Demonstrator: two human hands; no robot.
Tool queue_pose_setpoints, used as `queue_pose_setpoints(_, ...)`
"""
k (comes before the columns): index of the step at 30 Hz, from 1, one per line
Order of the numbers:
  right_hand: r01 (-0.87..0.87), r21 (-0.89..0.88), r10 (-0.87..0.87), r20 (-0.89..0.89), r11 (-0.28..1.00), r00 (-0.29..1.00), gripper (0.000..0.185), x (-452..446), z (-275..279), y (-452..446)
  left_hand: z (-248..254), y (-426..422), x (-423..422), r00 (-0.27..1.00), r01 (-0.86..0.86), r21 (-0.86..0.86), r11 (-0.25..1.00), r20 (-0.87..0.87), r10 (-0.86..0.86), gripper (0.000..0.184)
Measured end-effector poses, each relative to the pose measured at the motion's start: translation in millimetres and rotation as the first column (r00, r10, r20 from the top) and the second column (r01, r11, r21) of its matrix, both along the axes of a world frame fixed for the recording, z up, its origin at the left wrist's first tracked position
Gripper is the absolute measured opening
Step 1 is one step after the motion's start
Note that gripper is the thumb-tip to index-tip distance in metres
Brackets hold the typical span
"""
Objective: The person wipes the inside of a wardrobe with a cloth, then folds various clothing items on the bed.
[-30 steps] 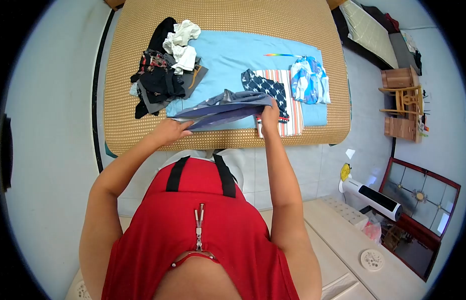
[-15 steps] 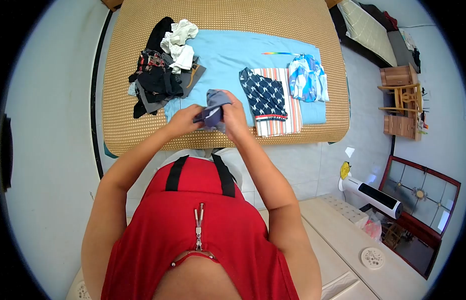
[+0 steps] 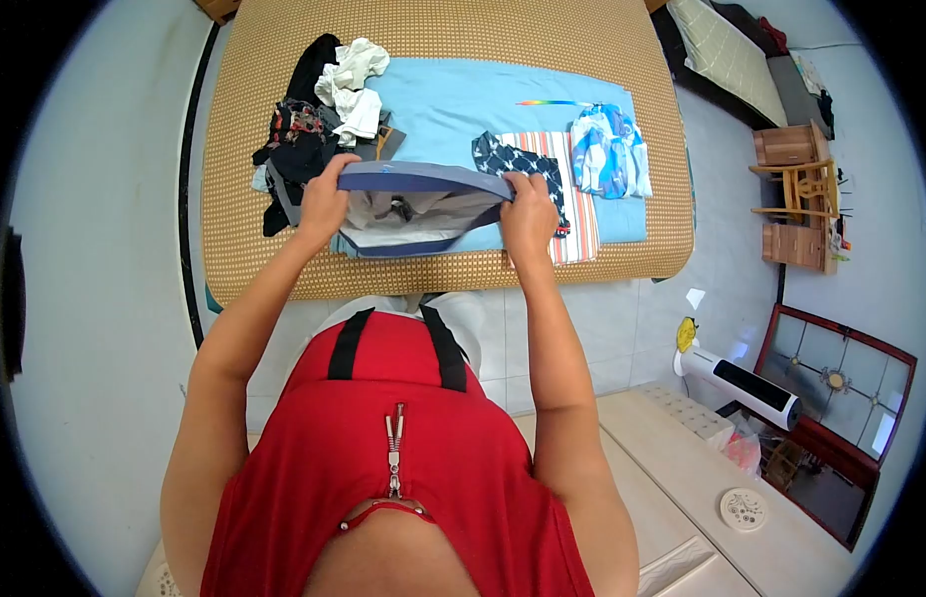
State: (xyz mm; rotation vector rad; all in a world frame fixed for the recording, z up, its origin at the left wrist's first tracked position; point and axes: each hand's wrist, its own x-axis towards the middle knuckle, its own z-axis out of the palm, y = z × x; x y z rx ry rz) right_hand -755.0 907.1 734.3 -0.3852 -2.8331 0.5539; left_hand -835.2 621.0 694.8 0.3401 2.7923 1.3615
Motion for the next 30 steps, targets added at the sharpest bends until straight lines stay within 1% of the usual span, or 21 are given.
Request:
queue_pose_setpoints(2,0.031,0.139,-0.036,0.038,0.99,0.999,0.031,5,-12,12,14,-6,-6,1.0,-0.009,-0.049,0.999,0.004,0.009,0.039)
queue_pose_setpoints(5,0.065,0.202,-0.074,0.036,0.977,0.997,0.028,6,-30,30,12,-20,-21,0.996,-0.087,-0.166,0.982,-0.038,0.081,0.042)
queue_pose_setpoints(7,0.058,0.225,-0.092,0.143,0.973,0.985,0.025,6,-38,43,19,-26,-28,0.982,-0.179,-0.202,0.963,0.019,0.187,0.044)
queue_pose_setpoints(9,0.03,0.212,-0.076,0.211,0.977,0.975,0.025,8,-43,54,3,-40,-38,0.978,-0.201,-0.208,0.957,-0.096,0.184,0.043)
queue_pose_setpoints(12,-0.014,-0.02,0.019,0.28,1.0,0.96,0.028,1,-38,56,-9,-47,-47,0.964,-0.225,-0.313,0.923,0.067,0.258,0.044)
queue_pose_setpoints(13,-0.029,-0.099,0.056,0.285,0.995,0.957,0.029,0,-38,57,-6,-44,-46,0.936,-0.26,-0.19,0.947,0.193,0.296,0.045)
queue_pose_setpoints(15,-0.032,-0.188,0.064,0.167,0.982,0.984,0.03,-3,-35,55,7,-33,-42,0.843,-0.362,0.05,0.931,0.444,0.304,0.048)
queue_pose_setpoints(16,-0.039,-0.232,0.066,0.107,0.972,0.992,0.031,-6,-28,50,15,-29,-41,0.853,-0.405,0.168,0.899,0.424,0.305,0.049)
queue_pose_setpoints(18,-0.026,-0.323,-0.019,-0.135,0.946,0.991,0.032,-12,-7,42,25,-26,-38,0.866,-0.466,0.394,0.792,0.387,0.317,0.053)
queue_pose_setpoints(19,-0.028,-0.368,-0.069,-0.248,0.93,0.966,0.032,-14,3,37,23,-27,-37,0.905,-0.418,0.414,0.809,0.262,0.334,0.053)
queue_pose_setpoints(20,-0.017,-0.34,-0.111,-0.353,0.94,0.929,0.031,-15,9,29,22,-28,-36,0.93,-0.366,0.426,0.827,0.132,0.343,0.054)
queue_pose_setpoints(21,0.02,-0.282,-0.114,-0.322,0.959,0.94,0.029,-12,-12,33,20,-29,-36,0.939,-0.308,0.433,0.847,-0.002,0.343,0.054)
queue_pose_setpoints(22,0.057,-0.221,-0.122,-0.293,0.974,0.948,0.028,-8,-47,40,-9,-38,-36,0.925,-0.152,0.093,0.984,-0.337,0.175,0.051)
queue_pose_setpoints(23,0.089,-0.156,-0.129,-0.268,0.984,0.955,0.026,-7,-67,44,-59,-55,-37,0.986,0.02,-0.138,0.99,-0.161,-0.042,0.043)
queue_pose_setpoints(24,0.327,-0.803,-0.207,0.257,0.499,0.944,0.023,-3,-66,44,-88,-67,-35,0.945,0.244,-0.333,0.911,0.292,-0.146,0.036)
queue_pose_setpoints(25,0.455,-0.868,-0.231,0.41,0.2,0.882,0.021,0,-78,49,-37,-56,-25,0.603,0.052,-0.068,0.996,0.797,0.023,0.034)
queue_pose_setpoints(26,0.452,-0.86,-0.267,0.39,0.237,0.881,0.022,5,-91,51,-62,-68,-20,0.709,0.036,-0.113,0.993,0.703,0.054,0.035)
queue_pose_setpoints(27,0.452,-0.85,-0.301,0.372,0.27,0.878,0.022,8,-98,51,-88,-77,-16,0.858,0.105,-0.163,0.981,0.514,-0.006,0.036)
queue_pose_setpoints(28,0.388,-0.877,-0.309,0.3,0.284,0.903,0.023,8,-101,48,-101,-77,-11,0.98,0.115,-0.134,0.984,0.176,-0.091,0.033)
queue_pose_setpoints(29,0.329,-0.896,-0.312,0.234,0.298,0.921,0.023,12,-104,45,-107,-77,-4,0.972,0.134,-0.113,0.984,-0.18,-0.153,0.031)
queue_pose_setpoints(30,0.266,-0.912,-0.311,0.167,0.312,0.936,0.024,14,-102,39,-106,-77,2,0.97,0.139,-0.091,0.986,-0.189,-0.154,0.029)
